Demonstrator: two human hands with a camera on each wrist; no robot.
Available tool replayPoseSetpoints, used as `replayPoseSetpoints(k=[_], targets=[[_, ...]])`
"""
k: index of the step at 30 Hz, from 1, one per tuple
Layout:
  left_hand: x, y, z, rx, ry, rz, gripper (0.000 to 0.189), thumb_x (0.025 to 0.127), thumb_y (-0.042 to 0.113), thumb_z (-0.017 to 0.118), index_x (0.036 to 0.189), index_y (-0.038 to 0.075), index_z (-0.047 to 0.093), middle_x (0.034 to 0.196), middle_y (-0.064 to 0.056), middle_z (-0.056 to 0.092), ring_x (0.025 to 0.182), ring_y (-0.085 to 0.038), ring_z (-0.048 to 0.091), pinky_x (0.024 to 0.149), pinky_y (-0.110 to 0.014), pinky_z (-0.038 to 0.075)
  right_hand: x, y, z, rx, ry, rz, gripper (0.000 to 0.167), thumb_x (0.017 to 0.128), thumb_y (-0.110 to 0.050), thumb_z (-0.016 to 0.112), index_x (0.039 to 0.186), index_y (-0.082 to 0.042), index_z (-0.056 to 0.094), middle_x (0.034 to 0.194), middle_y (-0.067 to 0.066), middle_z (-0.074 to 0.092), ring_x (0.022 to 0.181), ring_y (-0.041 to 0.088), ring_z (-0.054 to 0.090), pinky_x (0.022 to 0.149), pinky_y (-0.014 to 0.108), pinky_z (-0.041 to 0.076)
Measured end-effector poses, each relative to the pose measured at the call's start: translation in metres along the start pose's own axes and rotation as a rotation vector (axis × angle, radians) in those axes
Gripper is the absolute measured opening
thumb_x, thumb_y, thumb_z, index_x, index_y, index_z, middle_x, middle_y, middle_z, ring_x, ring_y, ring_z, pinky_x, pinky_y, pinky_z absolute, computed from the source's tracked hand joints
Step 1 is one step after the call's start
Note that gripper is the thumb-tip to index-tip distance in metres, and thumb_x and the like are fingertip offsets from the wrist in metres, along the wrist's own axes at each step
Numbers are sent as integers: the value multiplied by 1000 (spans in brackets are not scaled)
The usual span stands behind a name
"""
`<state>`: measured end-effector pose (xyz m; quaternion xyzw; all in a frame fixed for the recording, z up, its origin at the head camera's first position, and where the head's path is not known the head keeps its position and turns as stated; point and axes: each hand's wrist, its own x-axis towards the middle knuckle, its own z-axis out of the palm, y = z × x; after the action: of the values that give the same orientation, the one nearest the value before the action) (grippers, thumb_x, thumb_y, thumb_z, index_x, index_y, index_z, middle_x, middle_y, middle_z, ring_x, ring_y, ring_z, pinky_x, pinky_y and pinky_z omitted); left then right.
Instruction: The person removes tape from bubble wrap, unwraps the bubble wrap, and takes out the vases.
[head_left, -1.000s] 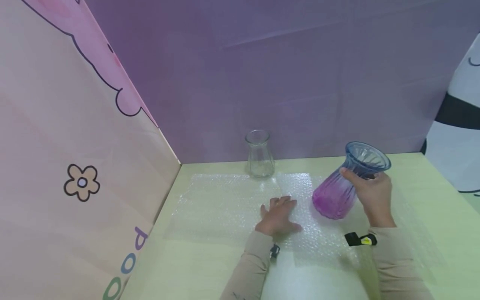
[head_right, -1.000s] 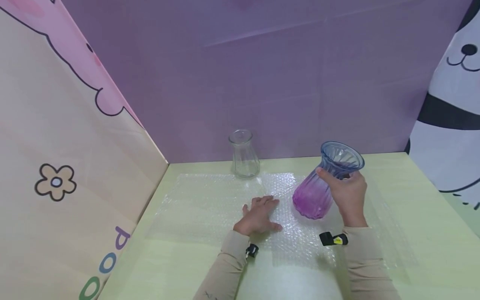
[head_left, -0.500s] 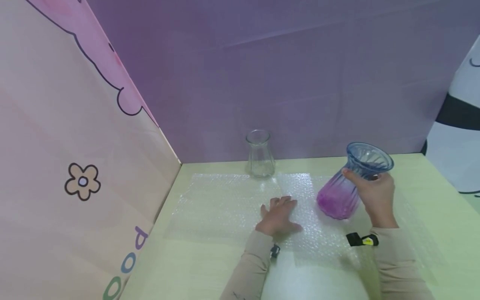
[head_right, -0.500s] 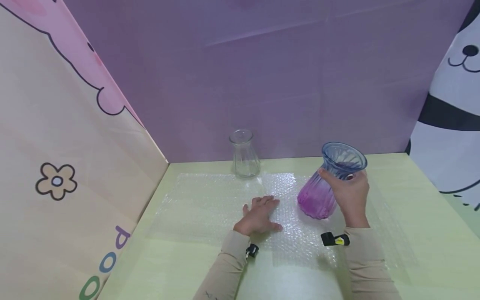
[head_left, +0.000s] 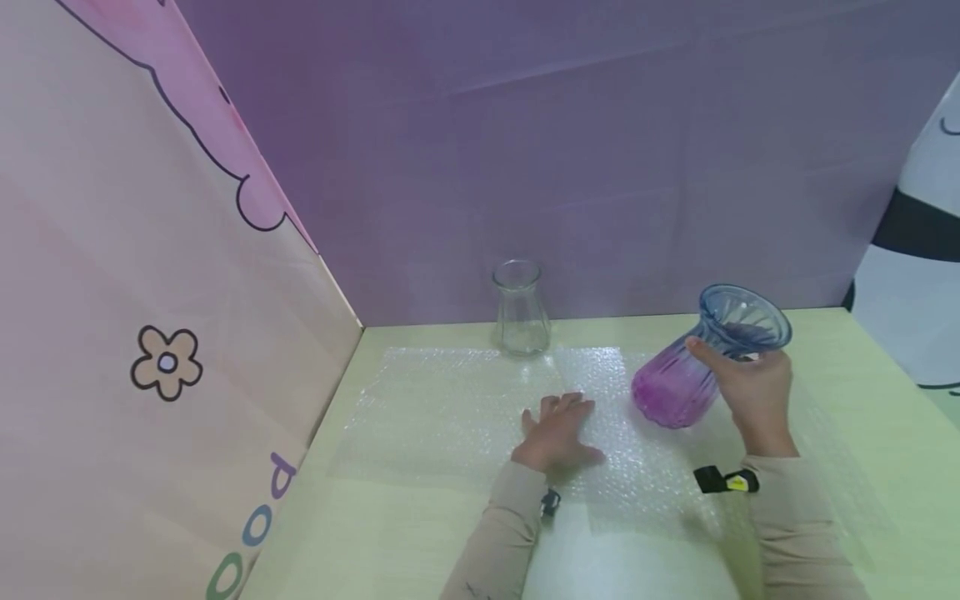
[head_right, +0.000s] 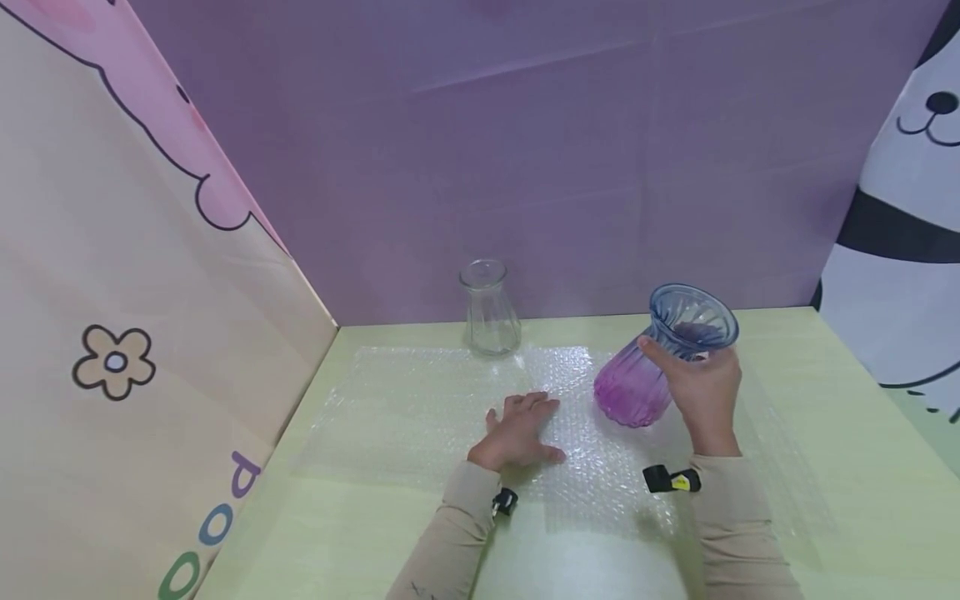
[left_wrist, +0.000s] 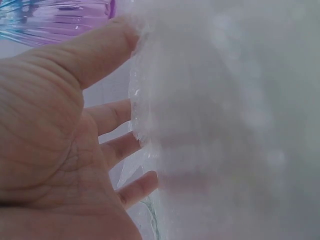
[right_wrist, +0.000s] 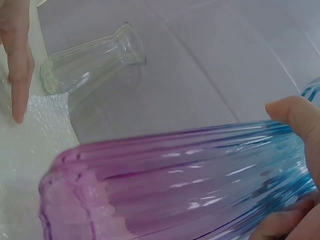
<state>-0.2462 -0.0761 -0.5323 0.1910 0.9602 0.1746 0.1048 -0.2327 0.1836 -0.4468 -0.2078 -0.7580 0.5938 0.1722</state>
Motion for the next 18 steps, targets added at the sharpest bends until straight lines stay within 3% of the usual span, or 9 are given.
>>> replayPoseSetpoints(k=[4,6,10,13,18], targets=[[1,0,0,-14,4,4,87,84,54,76,158,37,34,168,11,28,155,-26,26,120,-74,17,0,1,-1,-53,11,13,101,81,-46,85,161,-20,29,160,10,45,140,26,46,119,48,43],[1,0,0,-18,4,5,87,84,53,76,159,37,34,169,11,28,155,-27,25,120,-74,17,0,1,-1,-72,24,5,101,81,-46,85,161,-24,27,160,7,45,137,23,47,116,44,45],[2,0,0,-17,3,2,87,83,54,77,158,38,35,168,11,29,154,-27,26,120,-74,18,1,2,-3,-73,48,-39,93,80,-42,87,157,-24,37,144,3,58,103,6,62,86,20,57],[2,0,0,-18,0,-2,88,83,54,77,158,38,35,168,11,29,154,-27,26,120,-74,17,1,3,-5,-73,43,-85,89,79,-39,88,152,-19,43,121,-6,63,72,-3,62,62,12,52],[0,0,-1,-34,-8,-7,87,83,52,77,158,37,35,168,11,28,155,-26,25,121,-73,16,0,4,-5,-85,15,-141,84,78,-39,89,148,-16,48,98,-25,58,59,-4,63,62,11,51]])
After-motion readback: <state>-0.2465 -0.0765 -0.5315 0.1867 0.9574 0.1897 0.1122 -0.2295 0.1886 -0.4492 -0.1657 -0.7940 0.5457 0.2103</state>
